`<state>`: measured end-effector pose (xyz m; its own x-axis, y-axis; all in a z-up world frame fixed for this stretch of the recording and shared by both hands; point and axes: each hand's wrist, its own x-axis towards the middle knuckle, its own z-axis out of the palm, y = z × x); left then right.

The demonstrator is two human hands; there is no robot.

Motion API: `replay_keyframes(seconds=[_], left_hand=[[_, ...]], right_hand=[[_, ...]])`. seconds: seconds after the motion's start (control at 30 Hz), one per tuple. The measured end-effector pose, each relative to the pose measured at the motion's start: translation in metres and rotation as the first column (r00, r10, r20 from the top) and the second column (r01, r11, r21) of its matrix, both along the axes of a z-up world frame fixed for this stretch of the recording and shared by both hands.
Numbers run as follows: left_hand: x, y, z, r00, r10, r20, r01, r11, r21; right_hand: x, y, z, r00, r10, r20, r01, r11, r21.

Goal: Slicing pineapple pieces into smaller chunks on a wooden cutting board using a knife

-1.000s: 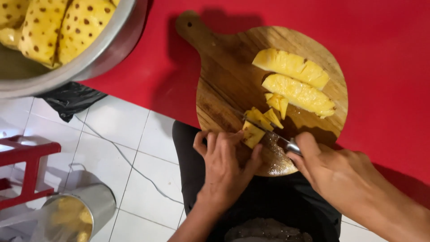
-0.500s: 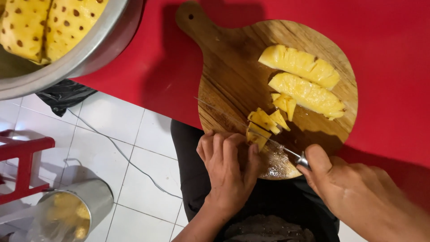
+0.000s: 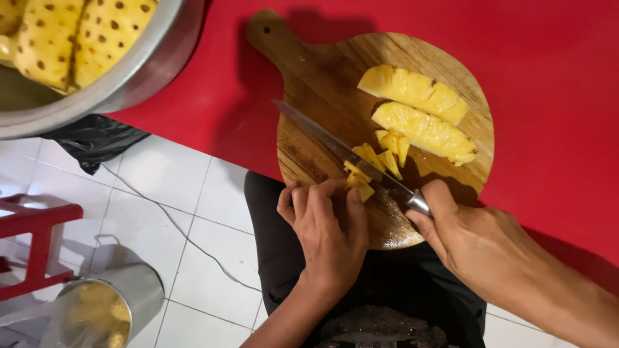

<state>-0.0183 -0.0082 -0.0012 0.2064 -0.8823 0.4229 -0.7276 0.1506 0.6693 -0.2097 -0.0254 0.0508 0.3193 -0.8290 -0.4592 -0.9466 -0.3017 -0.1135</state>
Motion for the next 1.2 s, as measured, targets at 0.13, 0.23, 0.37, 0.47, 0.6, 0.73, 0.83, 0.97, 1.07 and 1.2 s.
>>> replay_keyframes(seconds=[0.13, 0.23, 0.37, 0.47, 0.6, 0.73, 0.83, 0.97, 1.07, 1.2], left_hand=[[0.012, 0.008, 0.004, 0.991, -0.113, -0.065, 0.116, 0.993, 0.037], [0.02, 0.01, 0.001, 0.984, -0.171, -0.039, 0.173, 0.984, 0.034], [0.02, 0.007, 0.001, 0.985, -0.17, -0.026, 0.171, 0.985, 0.035], [0.02, 0.007, -0.002, 0.984, -0.174, -0.036, 0.176, 0.983, 0.054], [0.023, 0.008, 0.0, 0.977, -0.205, -0.058, 0.209, 0.975, 0.078], [0.016, 0.008, 0.005, 0.972, -0.231, -0.037, 0.233, 0.971, 0.049], [0.012, 0.013, 0.001, 0.978, -0.205, -0.037, 0.206, 0.978, 0.025], [0.008, 0.013, -0.005, 0.987, -0.15, -0.065, 0.149, 0.989, -0.013], [0.009, 0.014, -0.008, 0.99, -0.128, -0.067, 0.125, 0.991, -0.041], [0.011, 0.012, -0.005, 0.986, -0.148, -0.077, 0.146, 0.989, -0.035]], right_hand=[[-0.004, 0.011, 0.003, 0.997, -0.036, 0.065, 0.037, 0.999, -0.007], [-0.007, 0.024, 0.0, 0.992, 0.101, 0.075, -0.083, 0.973, -0.215], [-0.008, 0.029, -0.006, 0.987, 0.151, 0.051, -0.136, 0.966, -0.221], [-0.007, 0.032, -0.013, 0.988, 0.14, -0.064, -0.147, 0.981, -0.124], [0.004, 0.015, -0.006, 0.974, 0.135, -0.184, -0.116, 0.987, 0.109], [0.022, -0.006, 0.005, 0.987, 0.059, -0.15, -0.019, 0.966, 0.259], [0.017, -0.004, 0.001, 0.997, 0.051, -0.056, -0.041, 0.985, 0.168], [0.009, 0.01, 0.002, 0.999, 0.03, 0.022, -0.031, 0.998, 0.049], [0.001, 0.023, 0.002, 0.993, 0.107, 0.046, -0.098, 0.981, -0.166], [-0.006, 0.026, 0.003, 0.985, 0.156, 0.07, -0.143, 0.977, -0.157]])
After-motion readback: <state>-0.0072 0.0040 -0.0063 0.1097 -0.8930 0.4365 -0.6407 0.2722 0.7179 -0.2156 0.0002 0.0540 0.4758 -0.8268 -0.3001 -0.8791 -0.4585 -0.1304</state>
